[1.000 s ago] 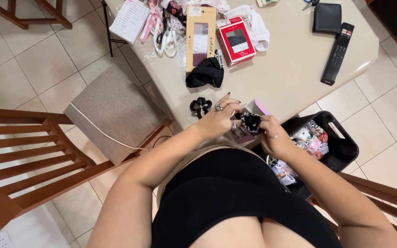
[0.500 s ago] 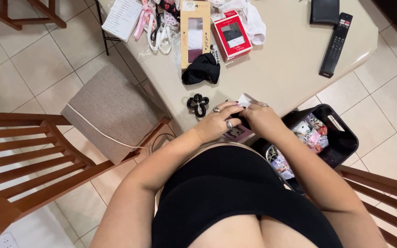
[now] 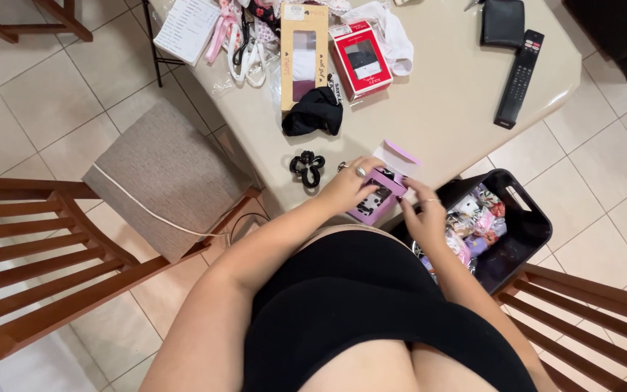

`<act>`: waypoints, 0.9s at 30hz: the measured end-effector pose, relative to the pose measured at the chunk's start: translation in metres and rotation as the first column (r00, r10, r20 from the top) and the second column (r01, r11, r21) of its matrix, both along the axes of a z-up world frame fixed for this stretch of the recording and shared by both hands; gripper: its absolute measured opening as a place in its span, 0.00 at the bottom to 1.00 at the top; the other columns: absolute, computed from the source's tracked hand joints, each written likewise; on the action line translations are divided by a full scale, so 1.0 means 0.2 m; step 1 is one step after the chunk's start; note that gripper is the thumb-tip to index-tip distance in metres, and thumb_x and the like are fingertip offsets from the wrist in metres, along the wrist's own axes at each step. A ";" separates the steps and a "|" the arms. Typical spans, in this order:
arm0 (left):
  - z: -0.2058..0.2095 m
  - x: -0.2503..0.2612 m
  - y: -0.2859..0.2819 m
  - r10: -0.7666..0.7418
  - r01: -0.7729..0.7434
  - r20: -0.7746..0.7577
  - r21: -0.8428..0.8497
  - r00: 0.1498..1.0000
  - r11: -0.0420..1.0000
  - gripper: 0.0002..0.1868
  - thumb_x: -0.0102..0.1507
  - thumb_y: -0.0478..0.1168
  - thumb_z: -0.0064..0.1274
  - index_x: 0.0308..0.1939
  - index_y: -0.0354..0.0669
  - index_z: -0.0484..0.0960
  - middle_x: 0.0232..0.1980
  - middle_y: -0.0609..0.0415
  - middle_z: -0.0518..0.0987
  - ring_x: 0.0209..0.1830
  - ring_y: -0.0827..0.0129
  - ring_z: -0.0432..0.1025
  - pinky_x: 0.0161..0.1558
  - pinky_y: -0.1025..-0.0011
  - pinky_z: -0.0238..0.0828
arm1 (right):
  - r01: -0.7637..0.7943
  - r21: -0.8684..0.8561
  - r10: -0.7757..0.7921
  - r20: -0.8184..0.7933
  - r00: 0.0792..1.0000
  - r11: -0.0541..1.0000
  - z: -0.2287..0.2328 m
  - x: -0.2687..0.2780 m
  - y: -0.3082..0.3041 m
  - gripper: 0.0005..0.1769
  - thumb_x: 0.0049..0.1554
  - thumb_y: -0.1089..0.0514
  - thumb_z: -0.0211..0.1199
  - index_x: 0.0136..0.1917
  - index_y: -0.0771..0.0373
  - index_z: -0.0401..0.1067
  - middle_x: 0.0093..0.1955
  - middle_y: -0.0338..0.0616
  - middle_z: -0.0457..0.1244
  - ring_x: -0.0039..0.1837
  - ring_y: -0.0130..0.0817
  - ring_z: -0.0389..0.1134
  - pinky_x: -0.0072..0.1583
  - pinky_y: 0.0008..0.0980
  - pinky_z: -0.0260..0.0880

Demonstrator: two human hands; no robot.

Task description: The person sits at a table and organizes small items, including hair accessories and socks, by placing them into boxes and a black tray. The person handles each item individually, folds or arranges them, and places them into packaging or the tray.

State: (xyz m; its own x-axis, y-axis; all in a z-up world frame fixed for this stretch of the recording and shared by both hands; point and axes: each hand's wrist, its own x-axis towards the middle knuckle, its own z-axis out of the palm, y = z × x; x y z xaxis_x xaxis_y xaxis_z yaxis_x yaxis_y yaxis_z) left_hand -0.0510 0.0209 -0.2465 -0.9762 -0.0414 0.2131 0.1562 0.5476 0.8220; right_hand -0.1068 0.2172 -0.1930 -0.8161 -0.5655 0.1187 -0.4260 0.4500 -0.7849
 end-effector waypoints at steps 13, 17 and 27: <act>0.59 -0.02 0.07 0.101 -0.210 0.231 0.516 0.968 0.831 0.12 0.59 0.32 0.47 0.45 0.51 0.75 0.48 0.51 0.72 0.55 0.55 0.68 0.57 0.61 0.64 | 0.289 -0.413 -0.064 0.479 0.875 0.864 0.38 -0.17 -0.12 0.32 0.53 0.68 0.51 0.70 0.59 0.50 0.40 0.34 0.57 0.45 0.24 0.66 0.48 0.20 0.72; 0.81 0.08 0.08 0.077 -0.249 0.334 0.511 0.939 0.823 0.12 0.58 0.35 0.50 0.45 0.52 0.76 0.47 0.49 0.73 0.51 0.55 0.71 0.53 0.62 0.68 | 0.269 -0.190 -0.184 0.371 0.910 0.944 0.50 -0.16 -0.12 0.10 0.57 0.61 0.56 0.52 0.57 0.72 0.37 0.37 0.56 0.38 0.23 0.63 0.41 0.21 0.68; 0.88 0.18 0.05 0.230 -0.316 0.247 0.406 0.941 0.858 0.11 0.55 0.33 0.52 0.42 0.44 0.75 0.50 0.48 0.63 0.51 0.47 0.69 0.48 0.62 0.74 | 0.206 -0.205 -0.102 0.427 0.899 0.957 0.67 0.02 -0.16 0.12 0.55 0.61 0.60 0.53 0.61 0.71 0.39 0.41 0.65 0.41 0.21 0.63 0.45 0.20 0.64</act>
